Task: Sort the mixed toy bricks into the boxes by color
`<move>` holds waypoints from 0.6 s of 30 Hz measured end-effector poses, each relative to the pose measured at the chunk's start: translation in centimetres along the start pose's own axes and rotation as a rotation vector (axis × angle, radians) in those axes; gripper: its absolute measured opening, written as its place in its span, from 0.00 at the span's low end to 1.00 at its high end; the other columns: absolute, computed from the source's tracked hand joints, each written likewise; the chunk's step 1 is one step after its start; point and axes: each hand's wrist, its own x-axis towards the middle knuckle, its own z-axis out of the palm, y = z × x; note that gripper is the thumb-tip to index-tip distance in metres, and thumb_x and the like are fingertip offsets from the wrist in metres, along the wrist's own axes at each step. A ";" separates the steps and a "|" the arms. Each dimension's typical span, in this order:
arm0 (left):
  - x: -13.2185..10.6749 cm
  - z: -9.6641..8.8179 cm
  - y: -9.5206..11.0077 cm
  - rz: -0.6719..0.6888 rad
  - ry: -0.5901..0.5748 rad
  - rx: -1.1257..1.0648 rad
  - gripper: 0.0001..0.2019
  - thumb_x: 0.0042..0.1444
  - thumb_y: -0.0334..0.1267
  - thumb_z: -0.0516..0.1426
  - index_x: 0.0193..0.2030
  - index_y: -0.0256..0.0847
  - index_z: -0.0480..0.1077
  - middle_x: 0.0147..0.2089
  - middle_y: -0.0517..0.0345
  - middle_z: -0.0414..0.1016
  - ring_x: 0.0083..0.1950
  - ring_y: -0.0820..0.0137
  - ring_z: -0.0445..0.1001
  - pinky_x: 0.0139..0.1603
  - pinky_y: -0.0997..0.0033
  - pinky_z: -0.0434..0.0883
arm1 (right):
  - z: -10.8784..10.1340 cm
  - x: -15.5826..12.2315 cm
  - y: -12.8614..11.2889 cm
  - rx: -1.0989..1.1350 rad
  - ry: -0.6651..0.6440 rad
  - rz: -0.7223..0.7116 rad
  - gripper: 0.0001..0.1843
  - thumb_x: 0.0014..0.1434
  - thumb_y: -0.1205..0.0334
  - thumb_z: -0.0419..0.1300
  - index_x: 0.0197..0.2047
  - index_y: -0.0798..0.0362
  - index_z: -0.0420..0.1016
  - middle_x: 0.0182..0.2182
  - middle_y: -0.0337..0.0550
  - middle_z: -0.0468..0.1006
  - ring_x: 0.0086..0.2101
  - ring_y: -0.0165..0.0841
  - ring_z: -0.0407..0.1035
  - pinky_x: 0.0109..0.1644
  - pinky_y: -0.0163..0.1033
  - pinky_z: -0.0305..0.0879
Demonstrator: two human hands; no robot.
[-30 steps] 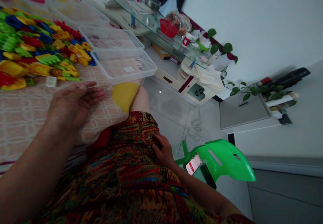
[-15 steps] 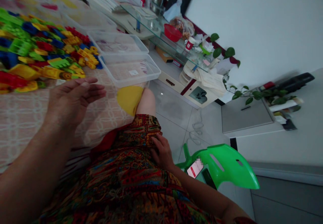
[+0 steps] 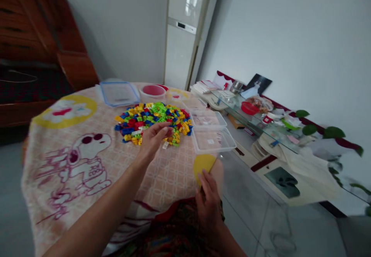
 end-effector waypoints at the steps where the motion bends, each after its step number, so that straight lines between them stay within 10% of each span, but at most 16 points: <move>1: 0.6 -0.3 0.0 0.024 0.007 0.018 0.23 0.51 0.52 0.66 0.47 0.37 0.78 0.40 0.49 0.83 0.40 0.62 0.83 0.46 0.60 0.80 | 0.5 0.9 0.4 0.007 0.017 -0.016 0.29 0.65 0.72 0.52 0.68 0.48 0.66 0.62 0.54 0.72 0.62 0.43 0.66 0.62 0.56 0.71; 18: 7.7 -4.3 -2.3 0.371 0.135 0.573 0.15 0.59 0.35 0.54 0.50 0.40 0.78 0.48 0.49 0.82 0.47 0.62 0.81 0.53 0.59 0.78 | 11.0 13.6 1.7 0.105 0.031 -0.289 0.23 0.66 0.70 0.49 0.61 0.52 0.74 0.54 0.54 0.78 0.56 0.41 0.71 0.58 0.53 0.72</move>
